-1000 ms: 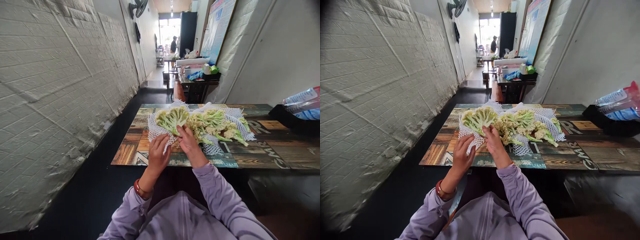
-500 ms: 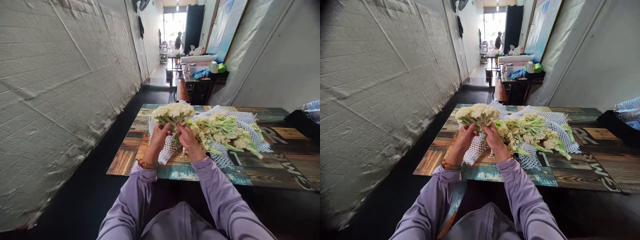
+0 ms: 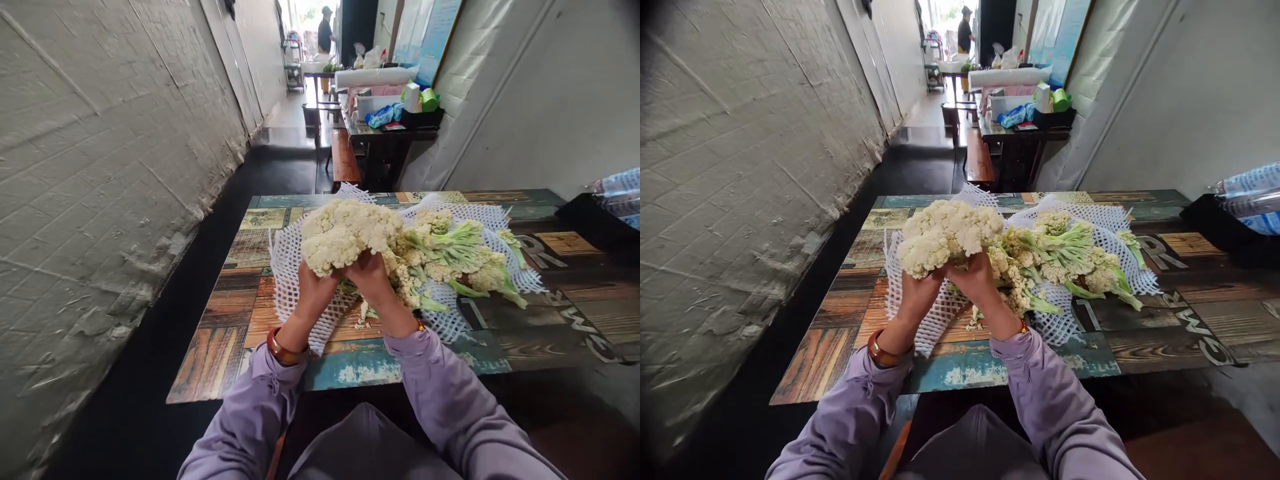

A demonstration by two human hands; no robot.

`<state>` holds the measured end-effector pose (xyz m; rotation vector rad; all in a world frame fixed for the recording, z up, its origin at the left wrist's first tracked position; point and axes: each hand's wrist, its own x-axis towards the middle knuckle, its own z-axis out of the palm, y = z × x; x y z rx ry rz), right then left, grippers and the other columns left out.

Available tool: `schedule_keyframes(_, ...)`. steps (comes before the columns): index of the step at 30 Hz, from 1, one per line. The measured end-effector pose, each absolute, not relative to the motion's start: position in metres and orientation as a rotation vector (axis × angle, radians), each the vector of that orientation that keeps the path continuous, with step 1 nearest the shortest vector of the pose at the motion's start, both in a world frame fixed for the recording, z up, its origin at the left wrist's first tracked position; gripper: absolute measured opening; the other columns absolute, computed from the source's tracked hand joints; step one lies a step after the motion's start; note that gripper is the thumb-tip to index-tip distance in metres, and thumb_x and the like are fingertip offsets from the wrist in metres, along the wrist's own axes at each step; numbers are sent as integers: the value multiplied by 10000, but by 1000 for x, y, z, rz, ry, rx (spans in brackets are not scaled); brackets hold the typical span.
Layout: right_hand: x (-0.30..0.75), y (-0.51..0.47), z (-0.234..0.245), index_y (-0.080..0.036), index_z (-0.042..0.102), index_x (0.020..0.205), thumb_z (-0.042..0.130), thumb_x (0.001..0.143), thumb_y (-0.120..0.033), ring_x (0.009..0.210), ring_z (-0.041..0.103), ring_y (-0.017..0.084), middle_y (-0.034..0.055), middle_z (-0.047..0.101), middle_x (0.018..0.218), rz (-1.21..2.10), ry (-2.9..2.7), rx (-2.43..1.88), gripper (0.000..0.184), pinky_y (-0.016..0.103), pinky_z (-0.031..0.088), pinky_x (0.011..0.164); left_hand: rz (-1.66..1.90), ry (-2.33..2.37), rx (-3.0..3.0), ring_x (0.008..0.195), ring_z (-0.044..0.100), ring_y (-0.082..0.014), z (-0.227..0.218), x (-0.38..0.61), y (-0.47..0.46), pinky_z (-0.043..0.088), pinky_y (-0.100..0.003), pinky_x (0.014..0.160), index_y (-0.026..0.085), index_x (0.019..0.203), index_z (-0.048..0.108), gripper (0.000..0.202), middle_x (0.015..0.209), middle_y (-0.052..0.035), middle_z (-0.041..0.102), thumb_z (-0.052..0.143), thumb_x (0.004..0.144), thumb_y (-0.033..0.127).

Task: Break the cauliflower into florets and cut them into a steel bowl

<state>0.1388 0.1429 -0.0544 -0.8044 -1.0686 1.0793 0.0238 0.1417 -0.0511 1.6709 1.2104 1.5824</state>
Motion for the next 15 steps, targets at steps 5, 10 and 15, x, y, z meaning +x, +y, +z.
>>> schedule_keyframes(5, 131, 141, -58, -254, 593, 1195, 798, 685, -482, 1170, 634, 260, 59, 746, 1028, 924, -1059, -920, 595, 463, 469, 1082, 1562, 1293, 1772, 1039, 692, -262, -55, 31, 132, 542, -433, 984, 202, 1063, 722, 280, 913, -71, 754, 618, 812, 270)
schedule_keyframes(10, 135, 132, -56, -244, 628, 1106, 687, 790, -570, 1112, 645, 267, 78, 737, 995, 812, -1126, -1014, 458, 431, 446, 1080, 1660, 1414, 1840, 968, 696, -243, -62, 43, 126, 552, -418, 957, 188, 1009, 703, 224, 952, -110, 744, 573, 862, 296)
schedule_keyframes(15, 135, 129, -55, -252, 612, 1129, 605, 840, -618, 1087, 635, 245, 58, 720, 990, 809, -1091, -1006, 466, 402, 463, 1043, 1579, 1367, 1841, 1047, 680, -261, -72, 46, 122, 520, -469, 1015, 203, 1090, 672, 256, 1029, -121, 741, 586, 879, 320)
